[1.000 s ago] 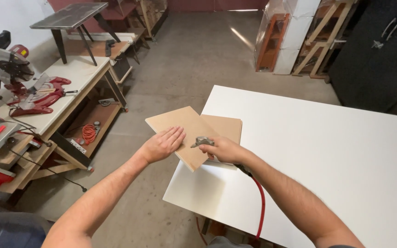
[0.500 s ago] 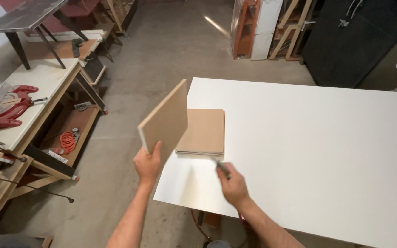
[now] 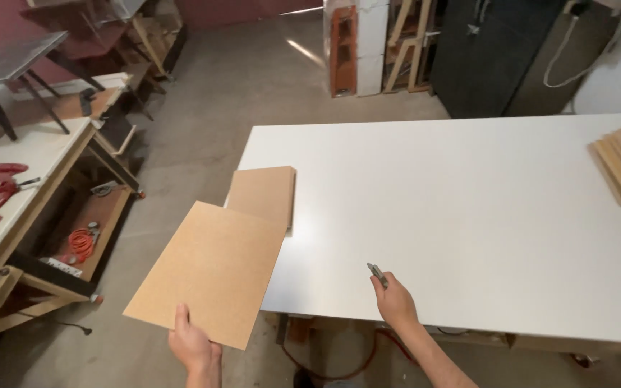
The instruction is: Cleaning dust off wooden boards using a compressed air blow gun in a workshop environment.
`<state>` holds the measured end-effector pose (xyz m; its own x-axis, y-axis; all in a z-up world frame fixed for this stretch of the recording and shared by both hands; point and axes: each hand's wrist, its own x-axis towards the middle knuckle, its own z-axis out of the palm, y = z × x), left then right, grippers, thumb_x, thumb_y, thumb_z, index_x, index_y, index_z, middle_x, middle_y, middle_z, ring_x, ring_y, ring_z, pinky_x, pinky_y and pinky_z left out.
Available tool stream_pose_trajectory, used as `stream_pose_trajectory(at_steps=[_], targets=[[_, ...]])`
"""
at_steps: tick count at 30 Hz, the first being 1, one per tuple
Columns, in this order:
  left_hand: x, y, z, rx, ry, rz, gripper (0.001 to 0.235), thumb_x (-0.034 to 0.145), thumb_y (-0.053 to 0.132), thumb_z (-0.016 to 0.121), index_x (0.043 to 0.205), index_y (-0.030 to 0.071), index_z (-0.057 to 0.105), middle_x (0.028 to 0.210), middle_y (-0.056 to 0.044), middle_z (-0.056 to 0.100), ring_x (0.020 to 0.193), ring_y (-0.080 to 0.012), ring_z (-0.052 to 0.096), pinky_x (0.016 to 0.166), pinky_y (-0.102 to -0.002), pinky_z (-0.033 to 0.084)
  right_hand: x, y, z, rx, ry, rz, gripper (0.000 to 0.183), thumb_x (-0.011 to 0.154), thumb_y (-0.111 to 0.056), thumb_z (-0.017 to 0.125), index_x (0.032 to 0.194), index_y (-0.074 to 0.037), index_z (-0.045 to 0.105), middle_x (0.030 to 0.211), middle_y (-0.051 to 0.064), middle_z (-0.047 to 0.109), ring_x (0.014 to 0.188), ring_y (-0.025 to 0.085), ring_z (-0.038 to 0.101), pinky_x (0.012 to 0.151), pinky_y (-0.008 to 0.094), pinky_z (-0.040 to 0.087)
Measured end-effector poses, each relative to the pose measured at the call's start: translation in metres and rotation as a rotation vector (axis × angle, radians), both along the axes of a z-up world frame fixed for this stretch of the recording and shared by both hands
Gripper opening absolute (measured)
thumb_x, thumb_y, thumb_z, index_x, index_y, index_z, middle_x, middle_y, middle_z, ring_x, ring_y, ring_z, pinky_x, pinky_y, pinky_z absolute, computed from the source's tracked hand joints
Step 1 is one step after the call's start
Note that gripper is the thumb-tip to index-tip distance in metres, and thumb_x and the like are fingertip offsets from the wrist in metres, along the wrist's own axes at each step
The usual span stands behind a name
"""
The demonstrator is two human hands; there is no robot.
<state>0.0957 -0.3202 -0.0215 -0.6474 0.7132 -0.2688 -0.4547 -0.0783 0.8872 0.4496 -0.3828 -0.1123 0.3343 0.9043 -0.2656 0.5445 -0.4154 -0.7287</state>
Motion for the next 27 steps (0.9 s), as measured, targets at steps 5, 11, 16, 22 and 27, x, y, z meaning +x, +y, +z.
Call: stream_pose_trajectory(at_steps=[5, 11, 16, 22, 27], targets=[[0.082, -0.046, -0.050, 0.043, -0.066, -0.233, 0.030, 0.093, 0.009, 0.062, 0.123, 0.005, 0.065, 0.121, -0.006, 0.072, 0.109, -0.0195, 0.070, 0.088, -0.033, 0.059, 0.063, -0.107, -0.044, -0.120, 0.041, 0.076, 0.035, 0.105, -0.046, 0.043, 0.114, -0.017, 0.062, 0.085, 0.000, 0.064, 0.065, 0.018, 0.055, 0.060, 0.033, 0.039], [0.212, -0.066, -0.100, -0.010, -0.419, -0.740, 0.009, 0.089, -0.005, 0.065, 0.085, 0.002, 0.067, 0.084, -0.010, 0.072, 0.084, -0.0211, 0.072, 0.079, -0.041, 0.063, 0.154, -0.207, -0.102, -0.024, 0.189, -0.479, 0.070, 0.097, -0.057, 0.039, 0.153, -0.017, 0.046, 0.132, 0.010, 0.069, 0.116, 0.030, 0.067, 0.091, 0.040, 0.056], [0.364, -0.081, -0.076, -0.109, -0.423, -1.080, 0.006, 0.083, -0.007, 0.068, 0.082, -0.001, 0.068, 0.078, -0.007, 0.071, 0.087, -0.0221, 0.071, 0.099, -0.052, 0.060, 0.203, -0.283, -0.151, 0.215, 0.362, -0.452, 0.048, 0.097, -0.037, 0.057, 0.139, -0.017, 0.063, 0.057, 0.000, 0.067, 0.054, 0.014, 0.062, 0.063, 0.028, 0.050], [0.617, -0.087, -0.100, -0.212, -0.653, -1.238, 0.016, 0.082, -0.013, 0.066, 0.084, 0.002, 0.062, 0.070, -0.007, 0.063, 0.060, -0.0110, 0.054, 0.100, -0.056, 0.059, 0.280, -0.324, -0.080, 0.021, 0.710, -0.825, 0.044, 0.101, -0.032, 0.055, 0.136, -0.019, 0.077, 0.076, 0.012, 0.079, 0.072, 0.021, 0.059, 0.081, 0.029, 0.043], [0.831, -0.095, -0.107, -0.263, -0.813, -1.323, 0.013, 0.084, -0.012, 0.068, 0.084, 0.000, 0.062, 0.075, -0.009, 0.064, 0.065, -0.0143, 0.059, 0.095, -0.050, 0.062, 0.395, -0.341, -0.104, 0.125, 0.881, -1.074, 0.049, 0.104, -0.032, 0.048, 0.144, -0.011, 0.068, 0.099, 0.027, 0.076, 0.079, 0.034, 0.061, 0.079, 0.043, 0.043]])
